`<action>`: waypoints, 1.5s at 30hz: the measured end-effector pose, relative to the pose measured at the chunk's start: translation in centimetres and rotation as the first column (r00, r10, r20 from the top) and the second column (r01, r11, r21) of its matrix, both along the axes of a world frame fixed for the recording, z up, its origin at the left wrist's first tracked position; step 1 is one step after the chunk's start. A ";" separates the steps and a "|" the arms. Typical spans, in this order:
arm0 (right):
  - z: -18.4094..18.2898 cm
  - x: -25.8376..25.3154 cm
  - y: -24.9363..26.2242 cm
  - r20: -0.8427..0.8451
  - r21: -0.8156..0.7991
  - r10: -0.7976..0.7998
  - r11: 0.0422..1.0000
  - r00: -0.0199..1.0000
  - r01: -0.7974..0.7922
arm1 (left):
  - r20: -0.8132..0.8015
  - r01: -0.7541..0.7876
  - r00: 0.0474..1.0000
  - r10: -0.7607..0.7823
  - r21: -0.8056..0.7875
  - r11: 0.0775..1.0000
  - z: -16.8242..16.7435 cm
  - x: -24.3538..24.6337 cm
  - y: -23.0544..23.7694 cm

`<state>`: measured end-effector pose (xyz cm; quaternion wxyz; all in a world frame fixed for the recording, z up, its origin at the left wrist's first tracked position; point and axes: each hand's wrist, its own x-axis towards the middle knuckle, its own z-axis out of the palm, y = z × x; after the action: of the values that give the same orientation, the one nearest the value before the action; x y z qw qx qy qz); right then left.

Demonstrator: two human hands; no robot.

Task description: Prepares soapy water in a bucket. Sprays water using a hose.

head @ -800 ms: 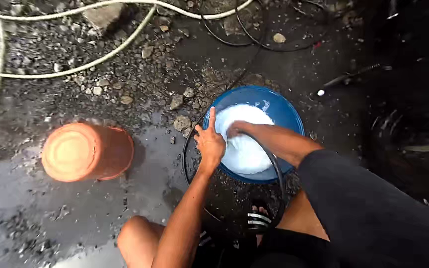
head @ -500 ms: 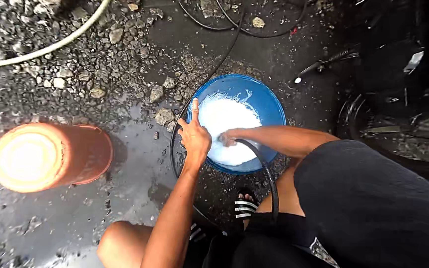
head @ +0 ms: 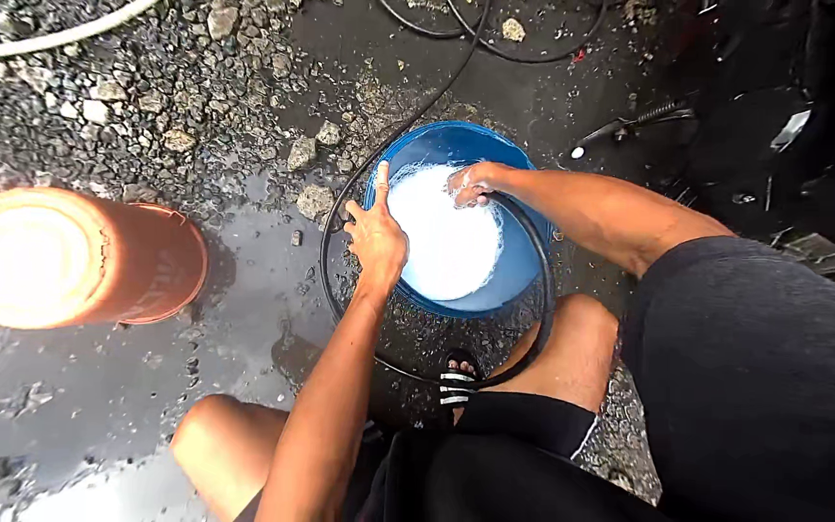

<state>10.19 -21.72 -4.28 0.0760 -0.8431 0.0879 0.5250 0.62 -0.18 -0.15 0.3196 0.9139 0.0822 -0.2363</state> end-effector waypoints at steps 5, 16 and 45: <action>0.5 0.6 -1.9 0.013 0.032 0.046 0.998 0.999 -0.046 | -0.009 0.002 1.000 -0.002 -0.001 1.000 0.1 0.1 0.2; 1.9 0.1 -1.1 0.011 0.016 0.075 0.997 0.997 -0.075 | 0.008 0.004 1.000 -0.004 0.001 1.000 -0.3 0.1 0.1; 4.2 0.1 -1.5 0.016 -0.030 0.082 0.996 0.996 -0.082 | 0.001 0.018 1.000 -0.018 0.035 0.999 -0.2 0.2 0.1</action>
<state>10.24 -23.18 -0.12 0.0426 -0.8515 0.0603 0.5192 0.83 -0.08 -0.39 0.3013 0.9202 0.0778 -0.2373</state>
